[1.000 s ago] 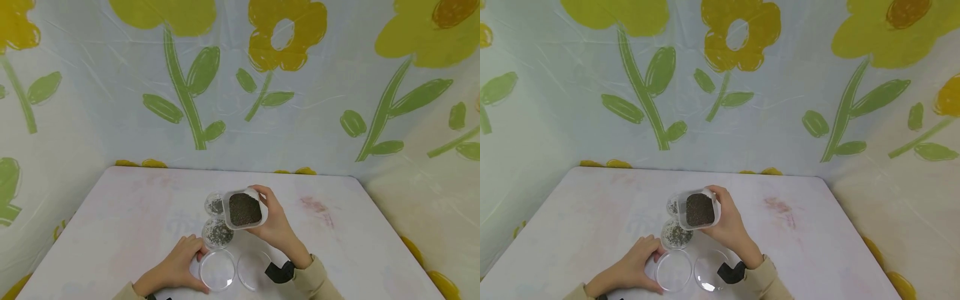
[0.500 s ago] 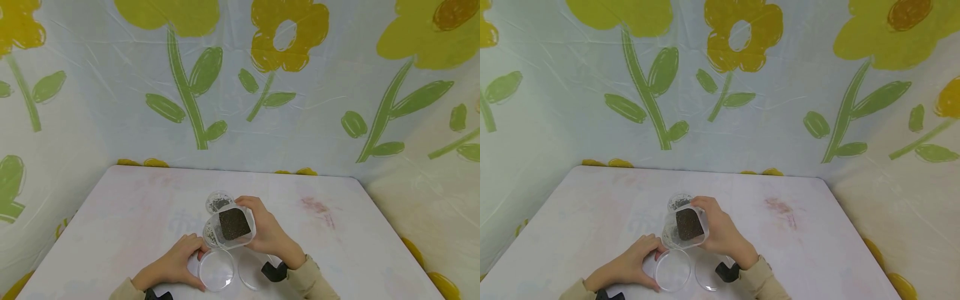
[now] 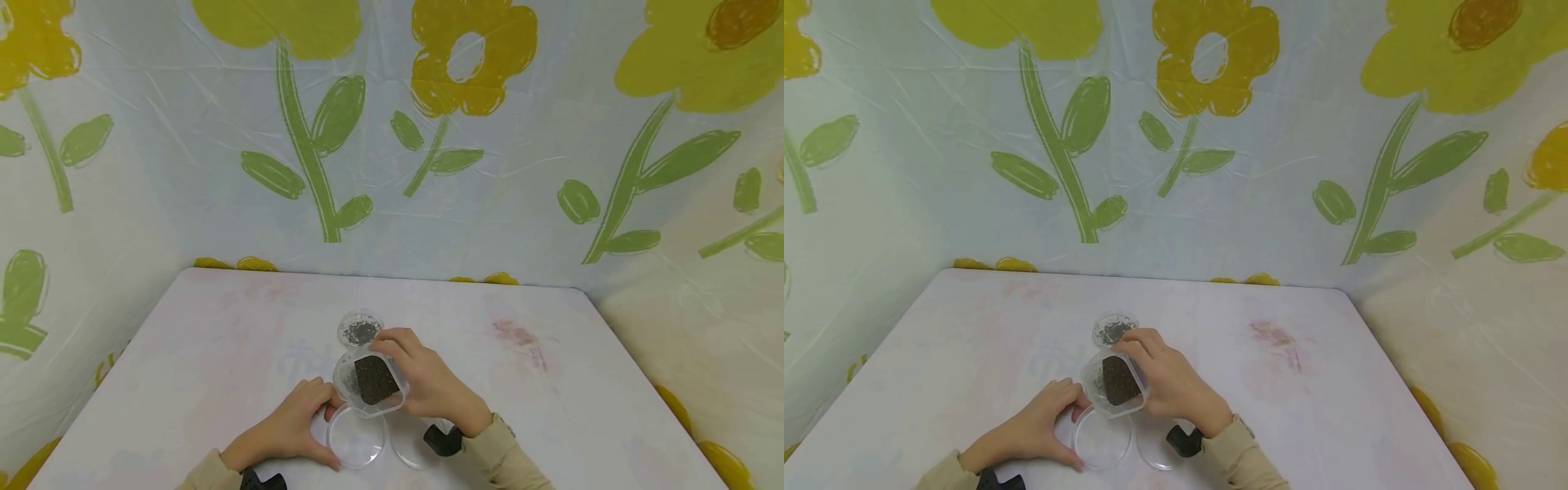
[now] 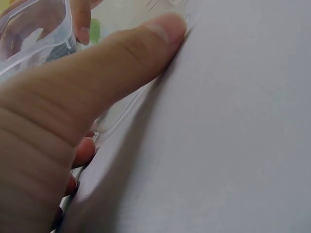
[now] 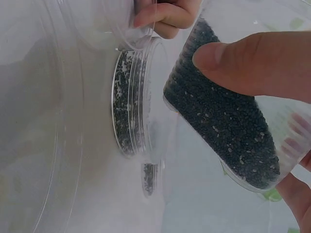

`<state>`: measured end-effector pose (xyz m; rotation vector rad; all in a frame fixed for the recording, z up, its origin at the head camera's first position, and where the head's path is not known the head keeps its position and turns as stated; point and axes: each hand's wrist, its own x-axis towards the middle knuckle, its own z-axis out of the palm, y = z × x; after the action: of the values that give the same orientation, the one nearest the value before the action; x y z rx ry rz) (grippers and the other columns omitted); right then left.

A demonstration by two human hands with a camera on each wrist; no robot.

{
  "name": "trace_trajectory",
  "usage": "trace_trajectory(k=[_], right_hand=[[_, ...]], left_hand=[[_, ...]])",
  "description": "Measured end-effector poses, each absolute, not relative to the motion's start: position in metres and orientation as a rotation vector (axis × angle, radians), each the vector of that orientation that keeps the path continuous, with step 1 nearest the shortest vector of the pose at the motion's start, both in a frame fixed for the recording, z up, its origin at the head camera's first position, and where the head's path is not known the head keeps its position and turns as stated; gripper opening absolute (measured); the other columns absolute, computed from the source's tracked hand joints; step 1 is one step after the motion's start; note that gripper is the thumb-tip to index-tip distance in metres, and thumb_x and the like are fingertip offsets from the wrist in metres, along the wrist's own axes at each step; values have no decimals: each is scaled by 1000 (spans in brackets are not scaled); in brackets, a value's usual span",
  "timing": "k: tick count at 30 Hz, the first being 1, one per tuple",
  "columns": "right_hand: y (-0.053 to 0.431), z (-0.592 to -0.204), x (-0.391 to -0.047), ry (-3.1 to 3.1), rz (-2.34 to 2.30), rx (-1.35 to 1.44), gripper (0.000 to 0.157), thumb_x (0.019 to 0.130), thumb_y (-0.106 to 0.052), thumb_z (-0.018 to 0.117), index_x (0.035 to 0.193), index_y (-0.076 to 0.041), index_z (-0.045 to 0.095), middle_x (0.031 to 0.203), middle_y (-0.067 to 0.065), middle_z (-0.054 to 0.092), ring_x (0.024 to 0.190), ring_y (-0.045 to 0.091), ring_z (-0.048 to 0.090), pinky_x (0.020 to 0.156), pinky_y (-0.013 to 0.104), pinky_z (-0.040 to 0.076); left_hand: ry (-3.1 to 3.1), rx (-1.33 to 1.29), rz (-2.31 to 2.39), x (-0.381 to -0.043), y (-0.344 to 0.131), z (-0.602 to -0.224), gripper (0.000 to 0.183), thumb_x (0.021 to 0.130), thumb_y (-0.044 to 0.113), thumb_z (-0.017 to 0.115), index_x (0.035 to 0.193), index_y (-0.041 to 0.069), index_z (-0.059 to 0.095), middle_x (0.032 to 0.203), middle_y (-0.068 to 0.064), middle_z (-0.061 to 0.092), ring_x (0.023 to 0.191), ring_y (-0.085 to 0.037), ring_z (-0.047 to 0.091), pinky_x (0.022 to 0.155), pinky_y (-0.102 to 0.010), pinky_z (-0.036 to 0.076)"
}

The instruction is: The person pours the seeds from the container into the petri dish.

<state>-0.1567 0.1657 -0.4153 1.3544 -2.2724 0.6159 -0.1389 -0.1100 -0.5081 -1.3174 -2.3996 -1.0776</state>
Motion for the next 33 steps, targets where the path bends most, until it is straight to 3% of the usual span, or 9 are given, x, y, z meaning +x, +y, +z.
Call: trace_trajectory(k=[12, 33], right_hand=[[162, -420, -156, -2257, 595, 1421, 88, 55, 0, 86, 133, -10, 47, 131, 10, 47, 123, 25, 44, 93, 35, 49], [163, -420, -154, -2252, 554, 1438, 85, 55, 3, 85, 131, -17, 52, 132, 9, 46, 122, 26, 43, 88, 39, 51]], left_hand=[[-2425, -1235, -994, -136, -106, -506, 70, 52, 73, 83, 89, 25, 48, 81, 18, 41, 79, 3, 33, 73, -19, 29], [-2469, -1239, -1002, -134, -106, -504, 67, 57, 73, 82, 90, 25, 49, 82, 18, 41, 79, 2, 32, 71, -19, 29]])
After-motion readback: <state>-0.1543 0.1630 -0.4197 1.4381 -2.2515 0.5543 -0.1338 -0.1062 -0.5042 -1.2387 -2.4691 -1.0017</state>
